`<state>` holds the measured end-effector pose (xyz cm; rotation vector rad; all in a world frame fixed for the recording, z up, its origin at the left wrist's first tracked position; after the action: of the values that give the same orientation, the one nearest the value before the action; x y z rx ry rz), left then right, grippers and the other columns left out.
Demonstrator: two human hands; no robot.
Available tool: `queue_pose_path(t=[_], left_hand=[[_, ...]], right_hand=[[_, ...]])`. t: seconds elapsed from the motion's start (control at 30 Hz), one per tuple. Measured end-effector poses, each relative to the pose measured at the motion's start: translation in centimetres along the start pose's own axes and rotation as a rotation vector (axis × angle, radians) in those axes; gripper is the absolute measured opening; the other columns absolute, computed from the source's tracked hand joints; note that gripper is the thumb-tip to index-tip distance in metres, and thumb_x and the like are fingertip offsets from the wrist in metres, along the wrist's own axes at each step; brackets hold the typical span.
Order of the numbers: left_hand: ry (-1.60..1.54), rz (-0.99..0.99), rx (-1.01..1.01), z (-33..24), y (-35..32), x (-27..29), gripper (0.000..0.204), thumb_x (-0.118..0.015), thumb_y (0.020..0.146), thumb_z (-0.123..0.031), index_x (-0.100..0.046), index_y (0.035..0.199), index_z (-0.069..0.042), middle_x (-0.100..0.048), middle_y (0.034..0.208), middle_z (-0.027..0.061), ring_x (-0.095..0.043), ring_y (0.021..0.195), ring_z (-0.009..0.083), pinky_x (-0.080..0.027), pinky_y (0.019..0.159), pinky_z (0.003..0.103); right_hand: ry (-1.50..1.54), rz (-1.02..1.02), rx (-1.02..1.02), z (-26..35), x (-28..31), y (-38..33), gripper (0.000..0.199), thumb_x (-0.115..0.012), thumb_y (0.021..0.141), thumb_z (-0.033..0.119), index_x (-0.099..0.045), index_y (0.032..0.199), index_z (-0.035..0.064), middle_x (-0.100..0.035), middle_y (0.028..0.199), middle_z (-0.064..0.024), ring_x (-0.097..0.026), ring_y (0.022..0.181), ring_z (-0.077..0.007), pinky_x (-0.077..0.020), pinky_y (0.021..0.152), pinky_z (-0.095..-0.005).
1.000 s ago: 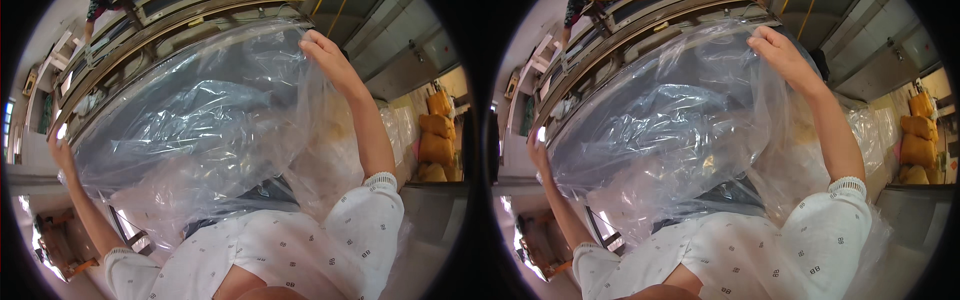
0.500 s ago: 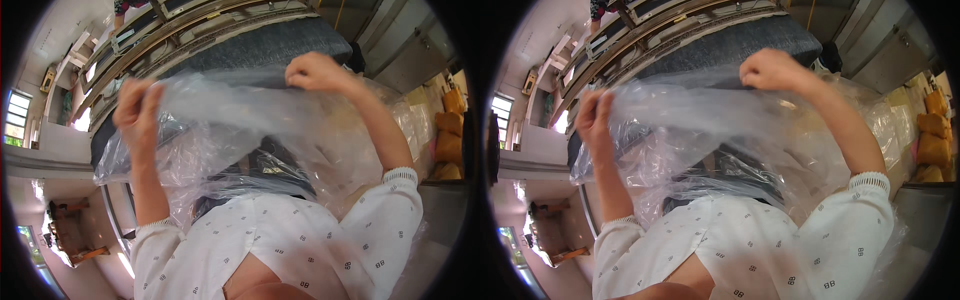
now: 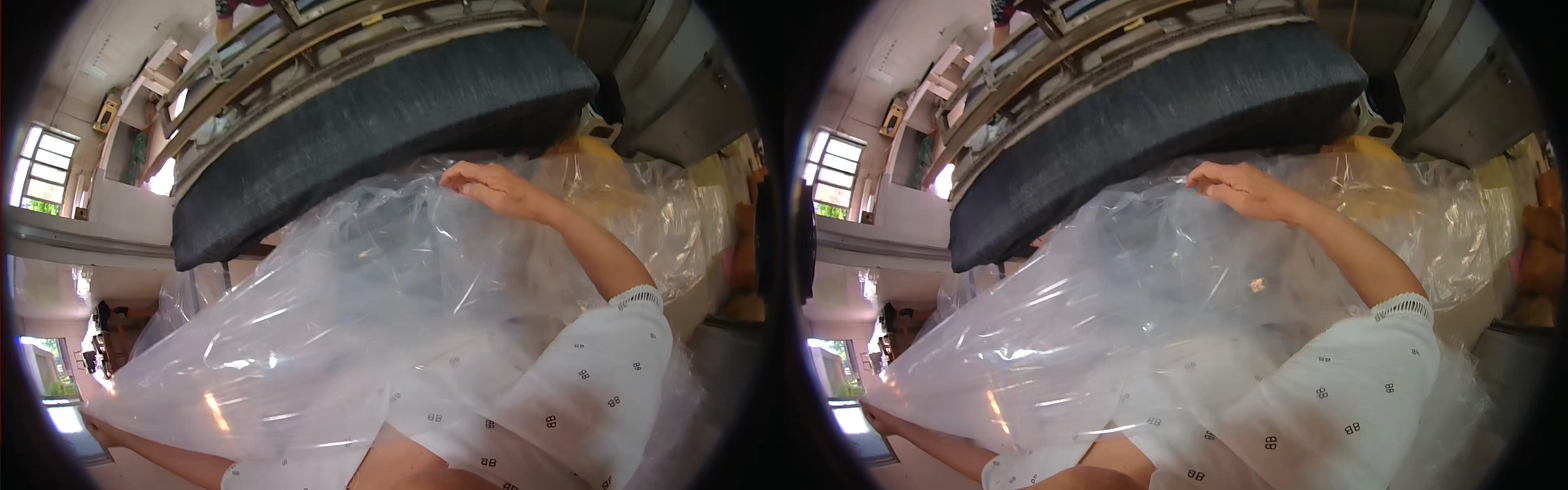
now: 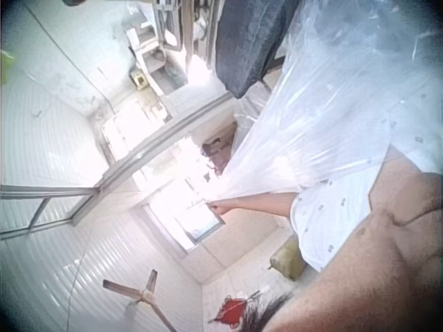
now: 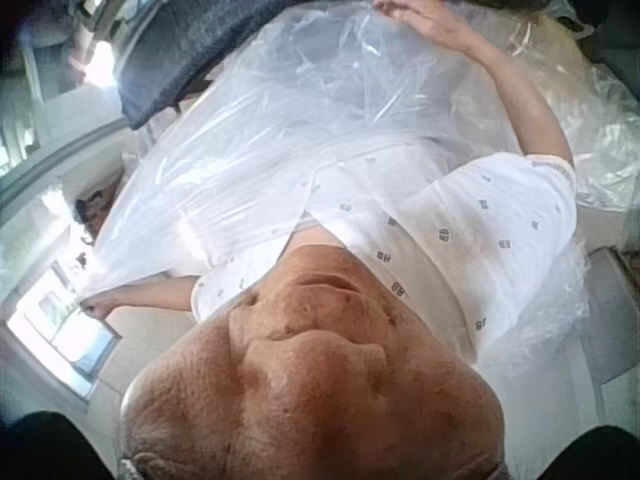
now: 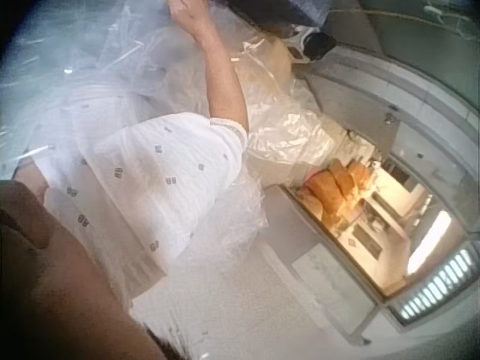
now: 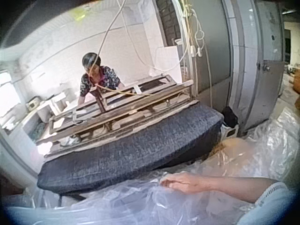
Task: Covering a large piece of industrial manufacturing machinery with a protective clear plastic sheet.
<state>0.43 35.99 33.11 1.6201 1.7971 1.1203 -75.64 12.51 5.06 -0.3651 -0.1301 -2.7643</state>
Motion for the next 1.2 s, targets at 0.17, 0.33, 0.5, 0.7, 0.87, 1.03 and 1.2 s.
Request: queue_pose_path(t=[0.17,0.33,0.5,0.7,0.87,1.03,1.2], left_hand=[[0.284,0.224,-0.125,3.3,-4.9,-16.1,0.040,-0.053,0.086,-0.040,-0.066,0.096,-0.004,-0.066,0.096,0.0105,-0.060,0.084,0.0227,-0.046,0.078,0.034],[0.123,0.715,-0.202,0.7,-19.2,-32.2,0.045,-0.054,0.085,-0.044,-0.065,0.094,-0.001,-0.065,0.081,0.0112,-0.056,0.071,0.0211,-0.044,0.069,0.033],[0.178,0.807,-0.354,6.1,-25.2,-42.8,0.046,-0.053,0.084,-0.049,-0.067,0.092,-0.005,-0.066,0.085,0.0114,-0.061,0.079,0.0257,-0.046,0.071,0.035],[0.141,0.888,-0.280,4.3,-26.9,-44.1,0.046,-0.053,0.083,-0.050,-0.068,0.090,-0.007,-0.067,0.083,0.0090,-0.063,0.077,0.0259,-0.046,0.071,0.035],[0.087,0.868,-0.252,5.7,-25.7,-44.0,0.041,-0.057,0.082,-0.047,-0.068,0.088,-0.008,-0.067,0.079,0.0069,-0.062,0.073,0.0217,-0.046,0.069,0.032],[0.064,0.878,-0.255,4.9,-26.9,-43.4,0.038,-0.058,0.083,-0.042,-0.068,0.087,-0.006,-0.066,0.080,0.0076,-0.061,0.074,0.0201,-0.046,0.069,0.031],[0.057,0.827,-0.178,3.8,-27.3,-41.4,0.034,-0.057,0.084,-0.038,-0.067,0.089,-0.006,-0.066,0.081,0.0084,-0.061,0.075,0.0215,-0.045,0.071,0.032]], right_hand=[[-0.344,0.102,-0.050,-1.4,5.6,-2.5,0.020,-0.063,0.079,0.026,-0.065,0.084,0.0065,-0.061,0.080,-0.0061,-0.055,0.079,-0.0179,-0.0446,0.071,-0.0300],[-0.625,-0.170,0.018,0.1,13.2,-5.9,0.011,-0.061,0.078,0.014,-0.059,0.079,0.0031,-0.052,0.073,-0.0010,-0.047,0.078,-0.0135,-0.0380,0.072,-0.0264],[-0.805,-0.361,0.297,6.8,12.4,-6.0,0.016,-0.053,0.083,0.015,-0.059,0.094,0.0049,-0.060,0.078,-0.0122,-0.058,0.070,-0.0245,-0.0455,0.070,-0.0317],[-0.512,-0.303,0.142,3.4,7.8,-4.4,0.015,-0.058,0.082,0.013,-0.060,0.094,0.0035,-0.059,0.086,-0.0014,-0.051,0.073,-0.0132,-0.0418,0.066,-0.0247],[-0.835,-0.220,0.056,-1.3,5.6,-1.8,0.018,-0.060,0.081,0.018,-0.059,0.092,0.0034,-0.059,0.079,-0.0010,-0.052,0.073,-0.0145,-0.0424,0.067,-0.0254],[-0.452,-0.392,0.113,3.8,6.6,-0.7,0.011,-0.051,0.088,0.013,-0.055,0.083,0.0035,-0.049,0.069,0.0021,-0.050,0.072,-0.0059,-0.0404,0.066,-0.0228],[-0.632,0.222,-0.185,1.0,4.4,-4.8,0.023,-0.064,0.076,0.029,-0.055,0.075,0.0077,-0.054,0.060,-0.0043,-0.052,0.058,-0.0187,-0.0395,0.053,-0.0324]])
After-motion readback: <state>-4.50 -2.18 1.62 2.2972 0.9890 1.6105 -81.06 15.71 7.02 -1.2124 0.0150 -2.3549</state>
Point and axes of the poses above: each hand's wrist, its own y-axis towards the middle knuckle, its own x-axis out of the back of the hand, z = x × y, the point moved 1 cm from there along y, towards the middle knuckle
